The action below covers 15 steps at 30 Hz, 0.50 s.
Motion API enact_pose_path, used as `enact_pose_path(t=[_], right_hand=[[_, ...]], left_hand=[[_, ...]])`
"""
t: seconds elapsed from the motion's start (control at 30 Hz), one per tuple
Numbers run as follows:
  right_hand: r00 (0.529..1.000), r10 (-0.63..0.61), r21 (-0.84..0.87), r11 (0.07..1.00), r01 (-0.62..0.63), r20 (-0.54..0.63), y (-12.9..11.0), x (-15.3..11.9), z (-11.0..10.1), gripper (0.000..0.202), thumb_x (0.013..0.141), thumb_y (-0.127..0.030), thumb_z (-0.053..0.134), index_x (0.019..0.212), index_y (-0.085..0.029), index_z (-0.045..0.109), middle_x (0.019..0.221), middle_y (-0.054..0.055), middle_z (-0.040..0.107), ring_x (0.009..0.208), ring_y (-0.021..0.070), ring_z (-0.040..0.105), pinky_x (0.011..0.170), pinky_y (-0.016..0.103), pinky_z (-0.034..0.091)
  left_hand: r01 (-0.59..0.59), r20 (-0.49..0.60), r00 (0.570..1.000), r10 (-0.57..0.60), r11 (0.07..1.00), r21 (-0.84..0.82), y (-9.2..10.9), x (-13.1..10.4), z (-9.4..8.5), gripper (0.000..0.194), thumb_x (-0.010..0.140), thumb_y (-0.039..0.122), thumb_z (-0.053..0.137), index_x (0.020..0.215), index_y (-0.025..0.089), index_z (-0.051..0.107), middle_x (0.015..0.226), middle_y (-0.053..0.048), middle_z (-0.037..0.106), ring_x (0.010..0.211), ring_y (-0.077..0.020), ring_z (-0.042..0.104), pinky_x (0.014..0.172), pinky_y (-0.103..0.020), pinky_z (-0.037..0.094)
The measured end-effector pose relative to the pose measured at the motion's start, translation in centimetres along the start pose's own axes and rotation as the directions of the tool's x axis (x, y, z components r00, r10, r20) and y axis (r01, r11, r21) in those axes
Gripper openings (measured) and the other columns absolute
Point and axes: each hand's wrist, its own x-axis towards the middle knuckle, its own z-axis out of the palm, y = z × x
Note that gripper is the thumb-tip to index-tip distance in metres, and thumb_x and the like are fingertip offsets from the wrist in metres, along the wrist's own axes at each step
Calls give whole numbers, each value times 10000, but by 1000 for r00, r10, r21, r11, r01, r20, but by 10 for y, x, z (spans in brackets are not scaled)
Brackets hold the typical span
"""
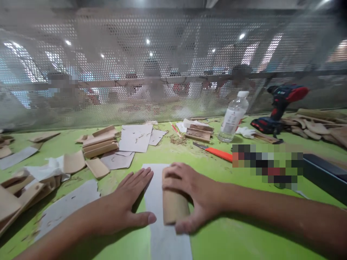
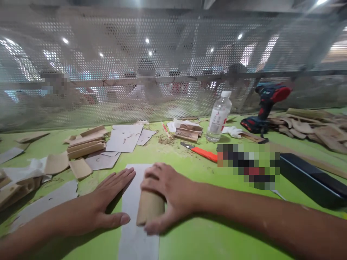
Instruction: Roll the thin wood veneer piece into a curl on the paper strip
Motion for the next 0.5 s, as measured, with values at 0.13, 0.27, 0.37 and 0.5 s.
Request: enact_pose_path(t=[0.13, 0.27, 0.37, 0.5], right_hand=[[992, -121, 30, 992, 120, 24, 1, -2, 1, 853, 644, -697, 795, 1333, -234, 603, 1346, 135, 527, 1288, 360, 450, 1220, 593, 214], [1000, 20, 11, 1000, -20, -2, -1, -3, -1, 851, 657, -709, 795, 1317, -199, 625, 1361, 157, 542, 1280, 368, 452, 1191, 588, 288], [999, -48, 2, 999, 48, 16, -4, -4, -2, 784, 725, -628, 778, 1357, -197, 601, 1379, 155, 536, 1304, 367, 450, 1218, 604, 234], [996, -86, -2, 996, 86, 19, -7, -4, -2, 785, 728, -633, 765, 1344, -172, 603, 1347, 150, 569, 1257, 346, 503, 1248, 578, 187]], left_hand=[[-40, 4, 999, 40, 999, 5, 0, 0, -1, 1065, 935, 788, 560, 1690, 212, 77, 1720, -105, 14, 1575, -393, 45, 1255, -601, 157], [-43, 24, 999, 43, 999, 20, 2, 2, -4, 1077, 933, 805, 546, 1688, 244, 23, 1718, -93, -9, 1579, -375, 39, 1257, -602, 131], [-41, 47, 998, 39, 999, 25, 3, 2, -5, 1068, 936, 791, 559, 1689, 255, 24, 1720, -82, -19, 1581, -366, 18, 1256, -609, 120], [-12, 66, 998, 10, 1000, 23, 4, 2, -5, 1106, 917, 815, 558, 1691, 226, 31, 1723, -82, -41, 1582, -375, -1, 1256, -611, 128]])
